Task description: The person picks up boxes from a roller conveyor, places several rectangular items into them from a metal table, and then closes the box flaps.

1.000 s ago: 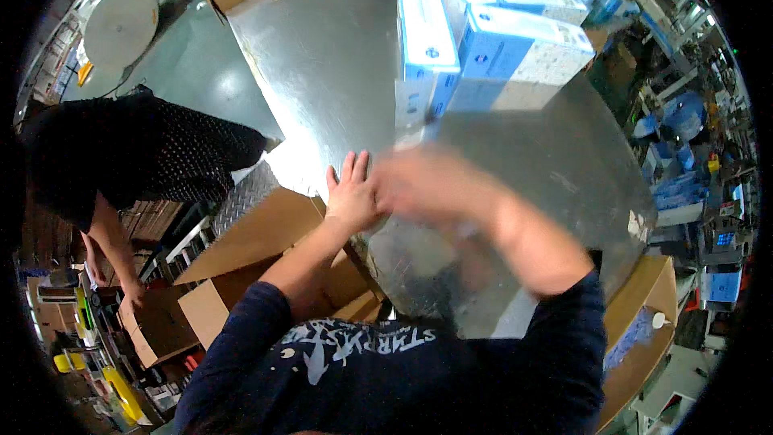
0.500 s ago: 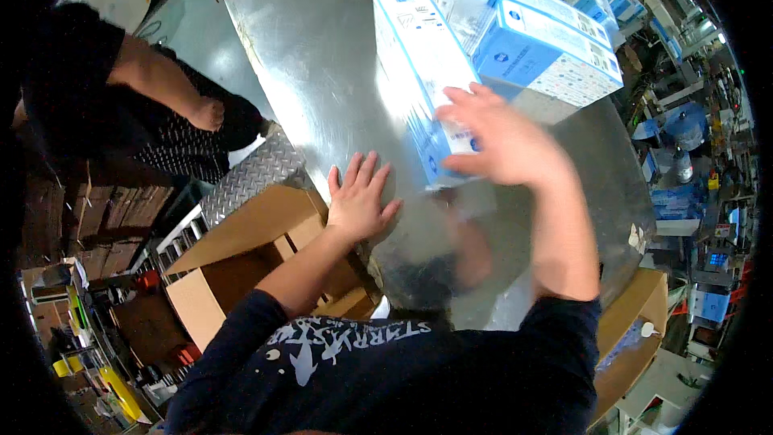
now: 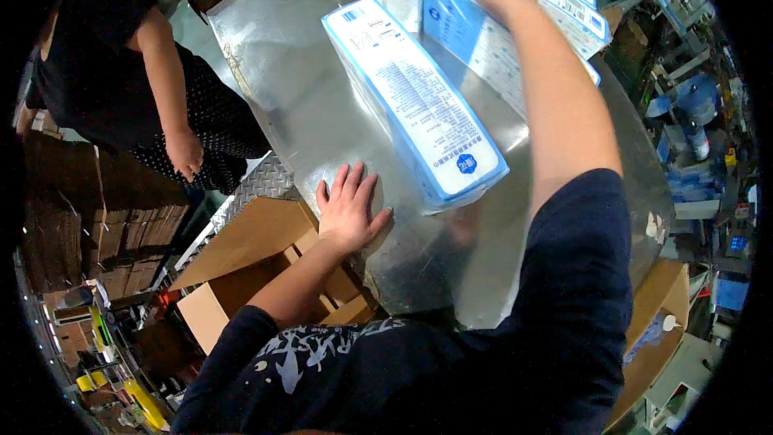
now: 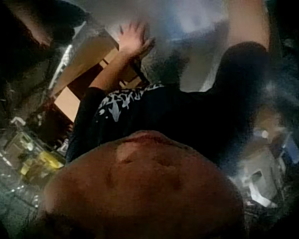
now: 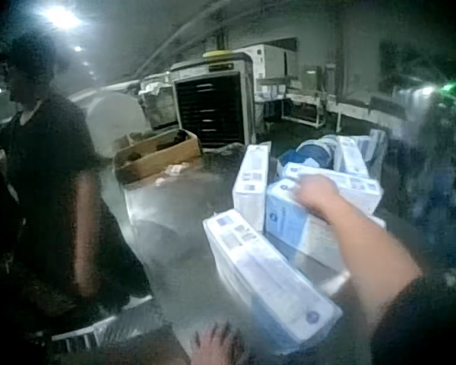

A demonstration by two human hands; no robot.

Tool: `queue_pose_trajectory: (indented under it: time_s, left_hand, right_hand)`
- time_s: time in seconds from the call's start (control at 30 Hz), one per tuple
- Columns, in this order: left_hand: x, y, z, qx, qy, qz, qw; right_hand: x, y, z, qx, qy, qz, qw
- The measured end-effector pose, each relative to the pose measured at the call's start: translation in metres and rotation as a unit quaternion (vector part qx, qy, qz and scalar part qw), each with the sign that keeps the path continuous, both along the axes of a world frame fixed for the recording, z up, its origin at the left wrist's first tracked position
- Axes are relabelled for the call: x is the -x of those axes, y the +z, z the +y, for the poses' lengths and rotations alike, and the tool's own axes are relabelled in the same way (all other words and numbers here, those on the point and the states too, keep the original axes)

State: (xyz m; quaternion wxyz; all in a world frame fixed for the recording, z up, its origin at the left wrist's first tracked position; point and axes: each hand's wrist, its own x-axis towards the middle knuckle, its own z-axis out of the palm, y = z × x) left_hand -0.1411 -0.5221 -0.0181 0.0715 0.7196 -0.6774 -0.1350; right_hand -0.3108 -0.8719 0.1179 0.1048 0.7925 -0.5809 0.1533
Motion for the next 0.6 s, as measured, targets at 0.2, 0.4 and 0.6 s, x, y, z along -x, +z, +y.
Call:
queue_pose_trajectory:
  time_s: [0.2, 0.4, 0.6]
  left_hand:
    - [0.006, 0.005, 0.0, 0.005, -0.004, 0.006, 1.0]
    - [0.011, -0.002, 0.002, 0.024, 0.005, -0.026, 0.999]
    - [-0.006, -0.02, 0.003, 0.097, 0.02, 0.031, 0.995]
  right_hand:
    - [0.125, -0.013, -0.003, -0.029, -0.163, 0.172, 0.971]
    - [0.122, -0.02, 0.012, -0.102, -0.042, 0.026, 0.994]
    - [0.087, -0.034, 0.073, -0.202, -0.042, -0.054, 0.977]
